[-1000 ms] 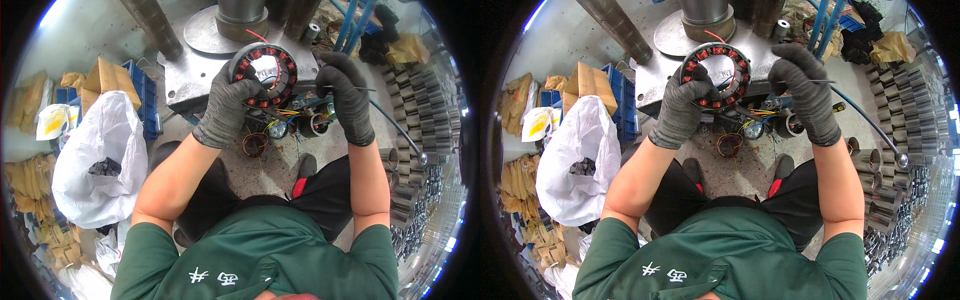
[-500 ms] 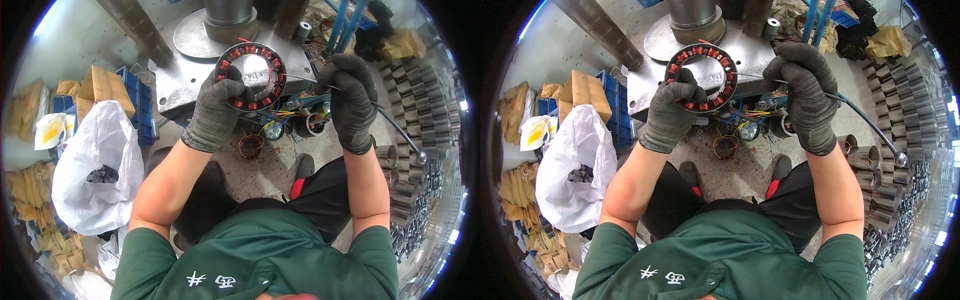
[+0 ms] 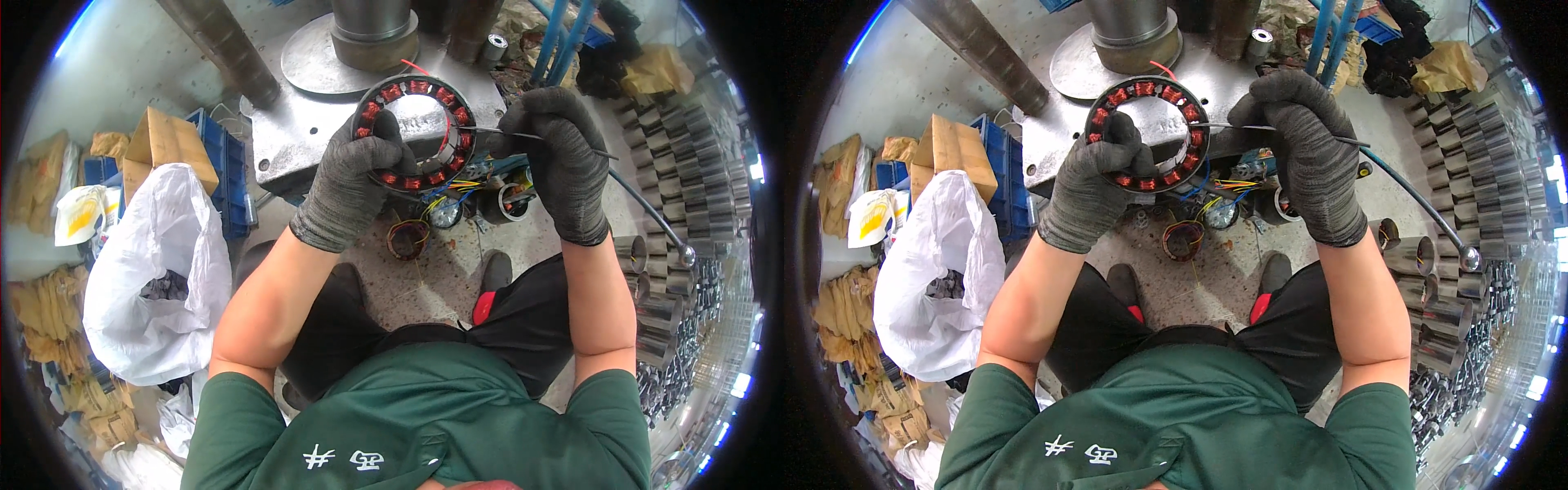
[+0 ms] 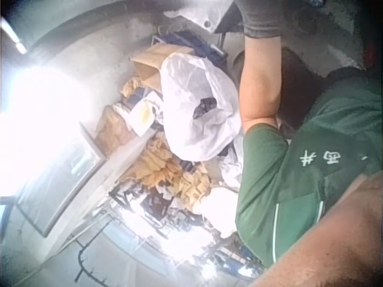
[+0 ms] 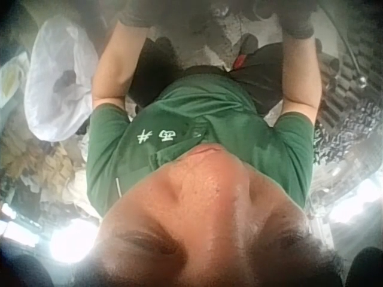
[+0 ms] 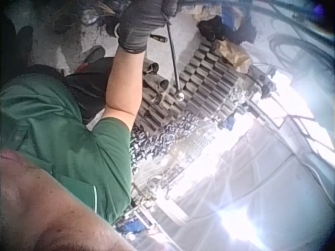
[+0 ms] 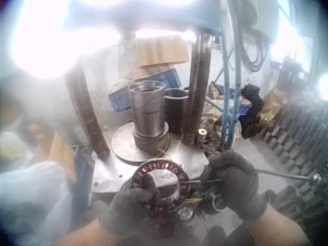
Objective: The person places a stator core into a cylindrical mold within a hydraulic press, pushes down on the mold, and subsequently uses a thin metal tool to adjust or secure the wiring around the stator core.
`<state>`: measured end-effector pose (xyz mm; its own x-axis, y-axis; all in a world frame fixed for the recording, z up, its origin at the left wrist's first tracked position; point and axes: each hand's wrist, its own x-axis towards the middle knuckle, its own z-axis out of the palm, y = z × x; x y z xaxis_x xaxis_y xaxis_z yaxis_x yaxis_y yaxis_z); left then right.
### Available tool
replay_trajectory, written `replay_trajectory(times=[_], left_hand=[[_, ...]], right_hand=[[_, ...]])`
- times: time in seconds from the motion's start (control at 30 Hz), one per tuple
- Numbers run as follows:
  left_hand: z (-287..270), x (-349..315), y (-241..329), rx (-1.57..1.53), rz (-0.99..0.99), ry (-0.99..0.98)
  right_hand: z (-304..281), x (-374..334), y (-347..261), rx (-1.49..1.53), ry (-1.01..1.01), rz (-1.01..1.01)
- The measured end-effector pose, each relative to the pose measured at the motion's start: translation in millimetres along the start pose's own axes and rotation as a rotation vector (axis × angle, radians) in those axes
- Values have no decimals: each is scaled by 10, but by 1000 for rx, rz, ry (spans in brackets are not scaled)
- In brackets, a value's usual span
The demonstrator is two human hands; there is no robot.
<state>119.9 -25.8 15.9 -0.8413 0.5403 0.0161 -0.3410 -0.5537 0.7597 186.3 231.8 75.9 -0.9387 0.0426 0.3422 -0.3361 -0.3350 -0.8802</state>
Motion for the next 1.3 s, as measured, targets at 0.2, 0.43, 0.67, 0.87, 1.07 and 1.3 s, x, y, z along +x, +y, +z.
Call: replay_trajectory(times=[0.2,0.43,0.67,0.87,1.07,1.3], left_hand=[[-1,20,6,-18,-28,92],[-4,90,-65,63,25,43],[152,80,-94,45,17,181],[22,38,-10,72,-38,148],[50,49,-9,-9,-31,119],[24,64,-30,-10,-15,52]], right_hand=[[62,-64,136,-118,-66,-53],[209,32,288,-937,-337,-431],[141,13,363,-862,-213,-396],[8,-89,198,-234,32,-177],[-42,-31,135,-116,61,-88],[42,-80,120,-125,43,-67]])
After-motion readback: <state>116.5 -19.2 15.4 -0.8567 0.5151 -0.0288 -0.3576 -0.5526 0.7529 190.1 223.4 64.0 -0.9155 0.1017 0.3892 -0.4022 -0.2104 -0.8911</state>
